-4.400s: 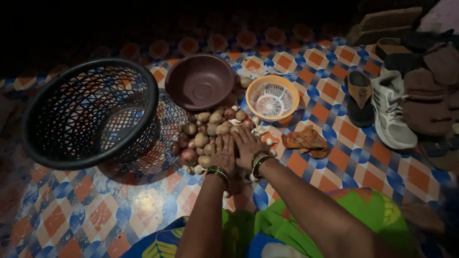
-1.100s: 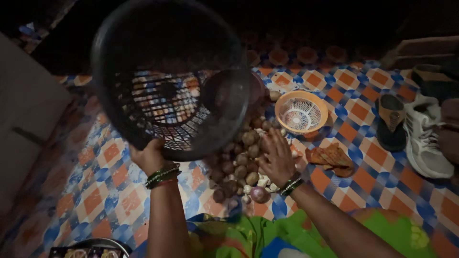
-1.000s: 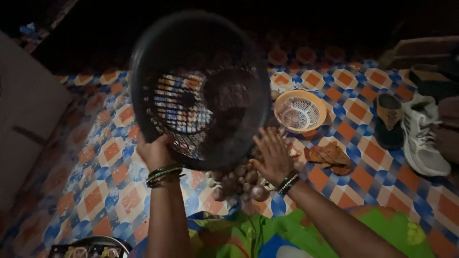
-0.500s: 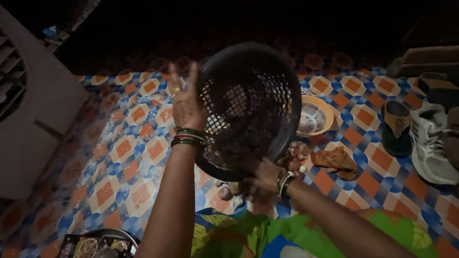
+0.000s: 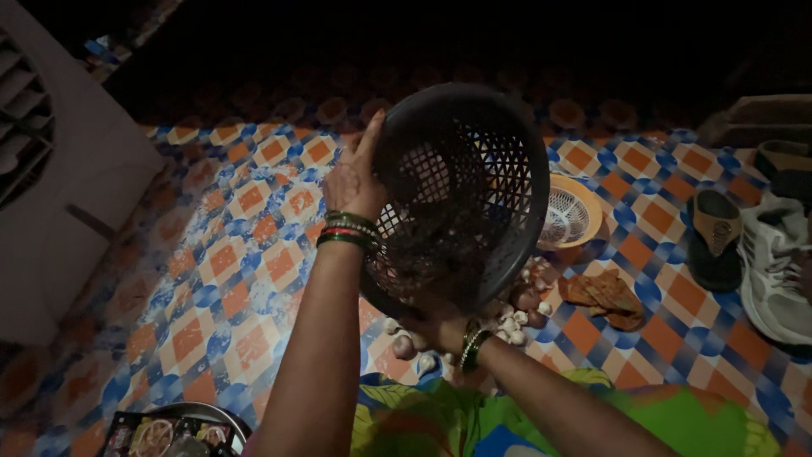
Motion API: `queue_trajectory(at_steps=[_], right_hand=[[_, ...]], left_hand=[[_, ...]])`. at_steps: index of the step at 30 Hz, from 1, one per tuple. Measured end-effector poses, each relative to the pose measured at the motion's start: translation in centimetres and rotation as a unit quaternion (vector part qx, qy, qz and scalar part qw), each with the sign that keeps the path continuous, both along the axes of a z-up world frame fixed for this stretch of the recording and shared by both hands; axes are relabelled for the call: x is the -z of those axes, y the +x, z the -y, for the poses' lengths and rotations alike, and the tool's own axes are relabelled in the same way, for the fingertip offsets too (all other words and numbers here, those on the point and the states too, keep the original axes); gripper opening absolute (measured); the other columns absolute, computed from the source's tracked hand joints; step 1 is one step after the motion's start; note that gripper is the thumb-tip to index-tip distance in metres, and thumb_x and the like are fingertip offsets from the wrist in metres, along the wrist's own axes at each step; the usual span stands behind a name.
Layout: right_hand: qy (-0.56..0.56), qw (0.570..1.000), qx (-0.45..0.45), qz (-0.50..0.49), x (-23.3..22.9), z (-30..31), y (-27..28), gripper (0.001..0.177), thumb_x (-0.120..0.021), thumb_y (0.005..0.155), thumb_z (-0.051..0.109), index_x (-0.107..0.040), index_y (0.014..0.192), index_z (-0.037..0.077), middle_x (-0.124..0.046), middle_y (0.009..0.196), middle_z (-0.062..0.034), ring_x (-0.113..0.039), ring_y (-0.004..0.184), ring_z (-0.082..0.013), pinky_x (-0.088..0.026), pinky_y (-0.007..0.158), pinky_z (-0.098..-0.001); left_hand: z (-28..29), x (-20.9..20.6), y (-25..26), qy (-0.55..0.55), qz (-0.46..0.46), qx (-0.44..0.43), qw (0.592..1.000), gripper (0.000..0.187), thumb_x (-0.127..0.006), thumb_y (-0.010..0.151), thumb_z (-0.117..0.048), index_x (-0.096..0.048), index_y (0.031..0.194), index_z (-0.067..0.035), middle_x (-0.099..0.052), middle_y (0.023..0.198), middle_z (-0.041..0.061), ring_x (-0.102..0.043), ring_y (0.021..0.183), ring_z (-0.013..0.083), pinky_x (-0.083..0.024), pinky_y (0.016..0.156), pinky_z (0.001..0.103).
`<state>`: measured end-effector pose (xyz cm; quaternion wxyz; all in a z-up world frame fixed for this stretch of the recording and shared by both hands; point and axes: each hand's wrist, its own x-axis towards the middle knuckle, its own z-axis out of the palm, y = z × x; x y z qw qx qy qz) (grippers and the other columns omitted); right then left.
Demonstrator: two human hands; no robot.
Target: The person sits on a patterned floor and sorts a pile of potatoes, onions, and garlic cloves. They use a black plastic basket to scoop and separate the potatoes, then place them back into the basket. The person also uses a brown bowl to gather and move the onions and garlic.
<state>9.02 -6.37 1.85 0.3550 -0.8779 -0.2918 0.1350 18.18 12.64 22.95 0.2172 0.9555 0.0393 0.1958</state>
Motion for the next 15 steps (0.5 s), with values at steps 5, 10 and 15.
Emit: queue_trajectory(at_steps=[5,10,15], right_hand=[[-0.362,0.907,-0.073,0.203,-0.8,6.0,3.2,0.072,-0.074,0.081,0.031,-0.049,0.145,0.011,-0.043,0.154,-0.0152,-0.031,0.148,-0.033,-0.017,0.124,-0.0503],[-0.419,0.869,-0.036,0.261,2.8,10.4,5.6,0.08,-0.074,0.08,0.033,-0.046,0.15,0.009,-0.036,0.162,-0.0161,-0.02,0.15,-0.0337,-0.008,0.121,-0.0564],[-0.267,0.887,0.025,0.375,4.8,5.5,1.1,0.068,-0.072,0.077,0.031,-0.055,0.138,0.005,-0.058,0.141,-0.0172,-0.047,0.139,-0.0363,-0.032,0.12,-0.0534]], left_hand=[[-1.2,-0.8,0.4,0.01,0.029,0.046,0.998,0.111,-0.073,0.071,0.011,-0.028,0.157,-0.045,-0.052,0.151,0.01,-0.071,0.1,0.0284,-0.059,0.071,0.036],[-2.4,0.8,0.2,-0.074,0.125,0.184,0.972,0.109,-0.075,0.073,0.005,-0.021,0.162,-0.027,-0.049,0.156,0.013,-0.064,0.12,0.0341,-0.056,0.094,0.042],[-1.6,1.9,-0.8,-0.074,0.062,0.133,0.986,0.101,-0.085,0.085,-0.02,-0.02,0.163,-0.016,-0.055,0.149,0.015,-0.064,0.126,0.0328,-0.051,0.106,0.042]])
